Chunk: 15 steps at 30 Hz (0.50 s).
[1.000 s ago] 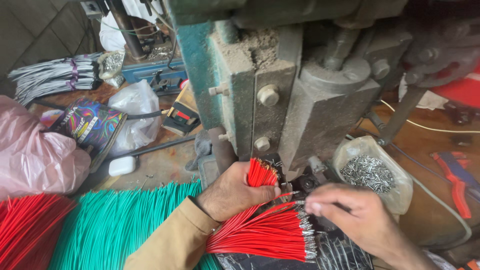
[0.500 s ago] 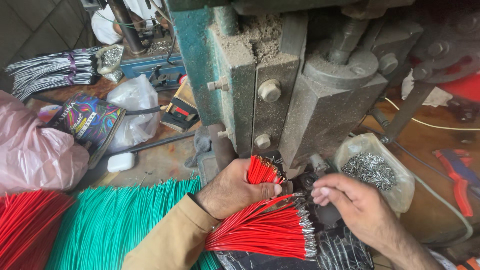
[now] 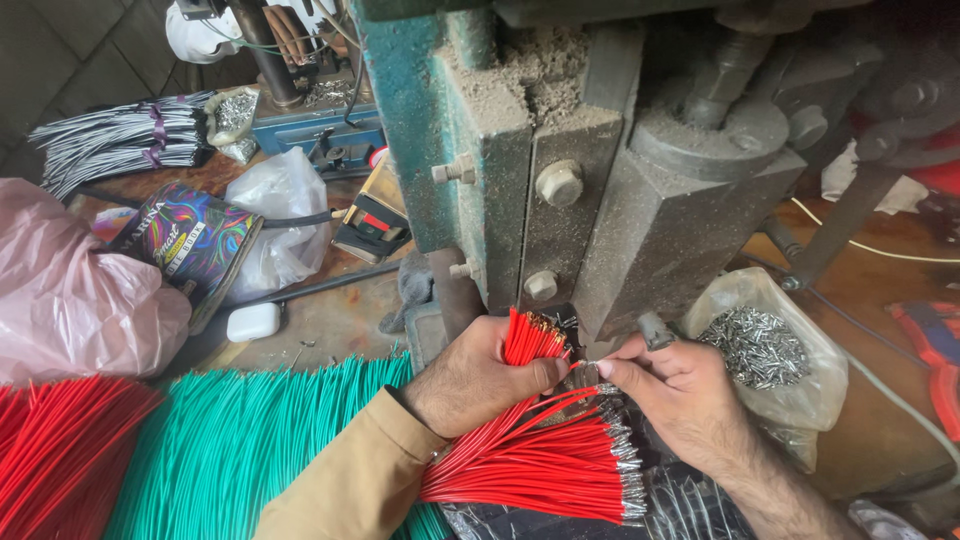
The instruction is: The person holds a bundle of red insulated wires and places the stripped end of one wire into a press machine, operates the press to crimp a metal terminal onto the wire end, then sets the finished wire aside and repeats the process with the next wire, occasionally taking terminals from a container.
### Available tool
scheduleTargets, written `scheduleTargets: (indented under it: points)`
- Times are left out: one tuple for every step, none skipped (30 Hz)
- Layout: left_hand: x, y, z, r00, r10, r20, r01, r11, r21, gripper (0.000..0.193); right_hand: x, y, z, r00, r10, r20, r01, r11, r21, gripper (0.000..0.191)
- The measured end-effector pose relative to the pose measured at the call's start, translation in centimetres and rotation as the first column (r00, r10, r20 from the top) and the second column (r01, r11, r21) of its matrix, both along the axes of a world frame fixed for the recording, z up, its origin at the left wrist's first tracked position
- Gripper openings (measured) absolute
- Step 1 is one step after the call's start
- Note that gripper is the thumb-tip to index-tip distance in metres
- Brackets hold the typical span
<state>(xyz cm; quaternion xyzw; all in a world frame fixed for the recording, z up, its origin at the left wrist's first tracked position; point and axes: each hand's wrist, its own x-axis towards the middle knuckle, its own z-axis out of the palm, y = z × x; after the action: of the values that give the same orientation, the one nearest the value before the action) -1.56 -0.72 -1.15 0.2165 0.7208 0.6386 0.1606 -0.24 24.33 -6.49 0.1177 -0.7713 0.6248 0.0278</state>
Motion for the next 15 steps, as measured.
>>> scheduleTargets:
  points:
    - [0.07,0.02,-0.06,1.000,-0.001,0.001,0.001,1.000,0.004,0.013,-0.07,0.01,0.10,1.000,-0.003,0.003,0.003,0.999,0.036,0.011]
    - [0.03,0.02,-0.06,1.000,0.000,0.000,0.000,1.000,0.009,0.013,-0.18,-0.01,0.20,1.000,-0.005,0.005,0.005,0.997,0.073,0.011]
    - [-0.04,0.04,-0.06,1.000,-0.007,-0.001,0.007,1.000,0.015,0.013,-0.25,-0.03,0.26,1.000,-0.009,0.002,0.009,0.997,0.076,0.011]
    - [-0.07,0.09,-0.06,1.000,-0.014,0.000,0.014,1.000,0.020,0.013,-0.29,-0.06,0.30,1.000,-0.014,0.000,0.014,0.997,0.078,0.010]
    - [-0.05,0.14,-0.03,1.000,-0.021,0.001,0.021,0.999,0.025,0.013,-0.31,-0.09,0.30,1.000,-0.019,-0.001,0.019,0.997,0.080,0.010]
    - [-0.05,0.15,0.03,1.000,-0.016,0.001,0.016,1.000,0.012,0.013,-0.33,-0.10,0.30,1.000,-0.024,-0.012,0.025,0.996,0.081,0.010]
    - [-0.07,0.13,0.11,1.000,-0.011,0.001,0.011,1.000,-0.001,0.013,-0.35,-0.10,0.28,0.999,-0.029,-0.023,0.031,0.996,0.083,0.010]
    - [-0.02,0.11,0.19,1.000,-0.005,0.002,0.005,1.000,-0.014,0.014,-0.34,-0.09,0.26,0.999,-0.033,-0.033,0.036,0.996,0.085,0.010]
    - [0.07,0.07,0.27,1.000,0.007,0.013,-0.006,0.999,-0.033,0.014,-0.32,-0.06,0.26,0.997,-0.076,0.012,0.074,0.990,0.117,0.009]
    - [0.14,0.03,0.37,1.000,0.017,0.023,-0.016,0.999,-0.052,0.014,-0.30,-0.07,0.26,0.991,-0.121,0.056,0.112,0.982,0.151,0.009]
    - [0.16,0.05,0.47,0.999,0.026,0.031,-0.024,0.997,-0.071,0.015,-0.27,-0.04,0.29,0.981,-0.169,0.097,0.149,0.971,0.187,0.009]
    - [0.20,0.10,0.58,0.999,0.021,0.024,-0.020,0.998,-0.065,0.014,-0.22,-0.03,0.35,0.991,-0.125,0.050,0.115,0.981,0.158,0.009]
    - [0.29,0.08,0.63,1.000,0.017,0.016,-0.016,0.998,-0.061,0.014,-0.13,-0.11,0.37,0.997,-0.080,0.002,0.079,0.988,0.131,0.010]
    - [0.34,0.07,0.68,1.000,0.014,0.008,-0.014,0.998,-0.056,0.014,-0.05,-0.17,0.44,0.998,-0.036,-0.049,0.040,0.994,0.105,0.010]
    - [0.34,0.05,0.75,1.000,0.014,0.009,-0.013,0.999,-0.050,0.014,0.04,-0.28,0.50,0.998,-0.042,-0.052,0.047,0.994,0.097,0.011]
